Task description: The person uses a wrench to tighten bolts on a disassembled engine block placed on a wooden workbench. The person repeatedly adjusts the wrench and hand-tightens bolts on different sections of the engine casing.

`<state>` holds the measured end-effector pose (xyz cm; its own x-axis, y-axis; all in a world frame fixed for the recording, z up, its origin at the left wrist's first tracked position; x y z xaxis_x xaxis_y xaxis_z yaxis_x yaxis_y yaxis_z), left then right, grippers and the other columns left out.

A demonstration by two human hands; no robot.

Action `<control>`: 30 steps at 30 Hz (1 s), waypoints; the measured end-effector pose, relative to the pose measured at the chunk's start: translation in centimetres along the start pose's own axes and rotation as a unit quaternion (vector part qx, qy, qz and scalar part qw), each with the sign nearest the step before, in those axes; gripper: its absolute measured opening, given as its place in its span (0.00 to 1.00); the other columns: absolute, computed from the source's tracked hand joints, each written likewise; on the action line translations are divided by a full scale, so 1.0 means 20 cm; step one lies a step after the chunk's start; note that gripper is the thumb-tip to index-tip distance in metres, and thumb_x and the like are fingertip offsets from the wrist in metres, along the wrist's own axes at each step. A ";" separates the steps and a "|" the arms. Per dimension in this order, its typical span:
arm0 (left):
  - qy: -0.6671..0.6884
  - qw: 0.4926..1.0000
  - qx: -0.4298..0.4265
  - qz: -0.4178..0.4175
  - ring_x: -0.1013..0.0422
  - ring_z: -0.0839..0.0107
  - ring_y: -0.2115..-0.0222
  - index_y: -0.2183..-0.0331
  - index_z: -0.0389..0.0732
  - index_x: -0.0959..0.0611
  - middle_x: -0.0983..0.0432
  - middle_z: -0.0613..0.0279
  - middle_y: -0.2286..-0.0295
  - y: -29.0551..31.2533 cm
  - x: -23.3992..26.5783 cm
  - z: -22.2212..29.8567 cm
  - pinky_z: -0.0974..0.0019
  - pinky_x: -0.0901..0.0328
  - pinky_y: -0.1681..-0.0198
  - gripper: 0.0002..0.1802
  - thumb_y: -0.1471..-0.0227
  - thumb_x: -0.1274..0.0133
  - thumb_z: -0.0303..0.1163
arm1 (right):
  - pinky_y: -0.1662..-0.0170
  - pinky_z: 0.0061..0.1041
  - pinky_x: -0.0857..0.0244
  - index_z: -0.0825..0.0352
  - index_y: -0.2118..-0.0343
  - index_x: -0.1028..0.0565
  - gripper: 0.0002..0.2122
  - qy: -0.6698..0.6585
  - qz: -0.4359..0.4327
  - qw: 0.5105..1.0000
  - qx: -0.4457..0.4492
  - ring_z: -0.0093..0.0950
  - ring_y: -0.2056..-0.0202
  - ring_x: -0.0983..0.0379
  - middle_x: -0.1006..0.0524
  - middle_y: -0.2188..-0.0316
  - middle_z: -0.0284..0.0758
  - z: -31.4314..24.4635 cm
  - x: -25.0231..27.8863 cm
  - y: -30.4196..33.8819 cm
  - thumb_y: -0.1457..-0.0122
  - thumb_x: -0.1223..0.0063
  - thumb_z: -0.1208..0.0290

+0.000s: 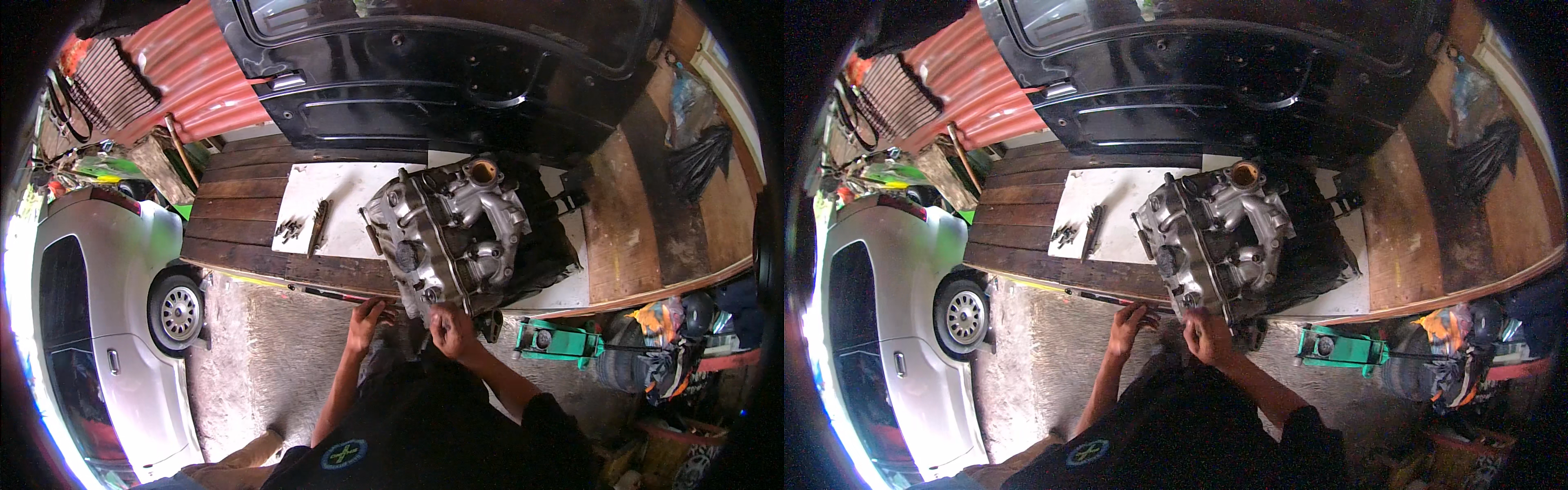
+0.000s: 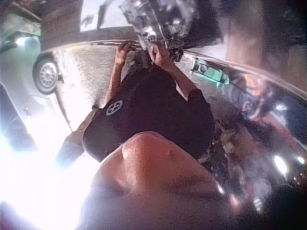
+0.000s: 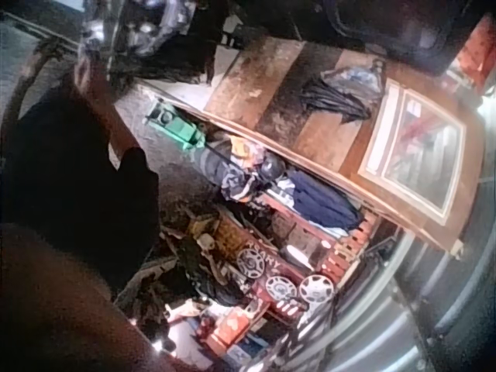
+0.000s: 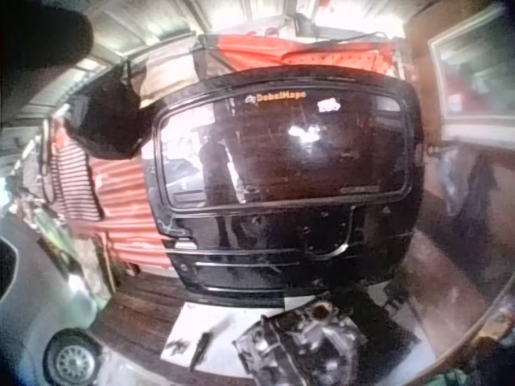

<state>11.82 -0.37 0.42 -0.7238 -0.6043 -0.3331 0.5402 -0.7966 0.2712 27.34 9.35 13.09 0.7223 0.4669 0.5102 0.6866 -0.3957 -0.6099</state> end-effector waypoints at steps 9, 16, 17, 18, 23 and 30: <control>-0.012 1.000 0.020 0.014 0.25 0.64 0.72 0.58 0.27 0.26 0.23 0.50 0.71 0.03 0.06 -0.02 0.64 0.31 0.66 0.16 0.42 0.54 0.31 | 0.66 0.39 0.33 0.73 0.63 0.31 0.09 0.095 -0.109 0.980 -0.139 0.47 0.68 0.28 0.26 0.68 0.49 0.19 -0.19 -0.47 0.39 0.54 0.70; -0.014 1.000 0.023 -0.005 0.25 0.64 0.71 0.58 0.26 0.26 0.23 0.49 0.70 0.03 0.04 -0.04 0.64 0.31 0.66 0.16 0.42 0.55 0.30 | 0.62 0.42 0.36 0.73 0.64 0.30 0.10 0.054 -0.094 0.986 -0.124 0.47 0.66 0.30 0.30 0.67 0.49 0.21 -0.22 -0.47 0.39 0.53 0.69; -0.007 1.000 0.029 -0.003 0.25 0.64 0.71 0.58 0.26 0.26 0.23 0.49 0.70 0.03 0.03 -0.04 0.64 0.31 0.66 0.16 0.42 0.55 0.30 | 0.63 0.42 0.36 0.73 0.65 0.29 0.10 0.025 -0.095 0.986 -0.132 0.46 0.67 0.30 0.30 0.68 0.48 0.21 -0.22 -0.48 0.40 0.52 0.68; 0.000 0.999 0.034 -0.002 0.25 0.64 0.71 0.58 0.26 0.26 0.23 0.49 0.70 0.03 0.02 -0.04 0.64 0.31 0.67 0.16 0.42 0.55 0.30 | 0.64 0.40 0.37 0.72 0.66 0.29 0.09 0.021 -0.083 0.988 -0.126 0.45 0.68 0.30 0.30 0.69 0.47 0.22 -0.20 -0.49 0.40 0.52 0.70; -0.009 0.999 0.033 -0.011 0.25 0.65 0.71 0.59 0.26 0.25 0.23 0.50 0.70 0.02 0.00 -0.04 0.64 0.31 0.67 0.15 0.42 0.55 0.30 | 0.68 0.36 0.38 0.70 0.67 0.30 0.06 0.006 -0.026 0.992 -0.120 0.40 0.71 0.31 0.30 0.72 0.43 0.21 -0.07 -0.55 0.40 0.51 0.72; -0.008 0.999 0.029 -0.025 0.25 0.66 0.71 0.60 0.28 0.23 0.22 0.51 0.71 0.00 0.01 -0.04 0.66 0.30 0.67 0.15 0.41 0.55 0.32 | 0.81 0.20 0.37 0.68 0.62 0.39 0.05 -0.162 -0.030 0.957 -0.239 0.21 0.80 0.27 0.26 0.73 0.38 0.26 -0.02 -0.23 0.34 0.63 0.71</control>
<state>11.95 -0.55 -0.40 -0.7563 -0.5633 -0.3328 0.4783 -0.8231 0.3062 23.42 15.21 12.54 0.6693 0.6908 0.2736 0.7421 -0.6400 -0.1992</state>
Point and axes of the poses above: each hand's wrist, its own y-axis away from the middle knuckle, its own x-axis out of the back of the hand, z = x × y, the point moved 9 cm from there along -y, towards the middle knuckle
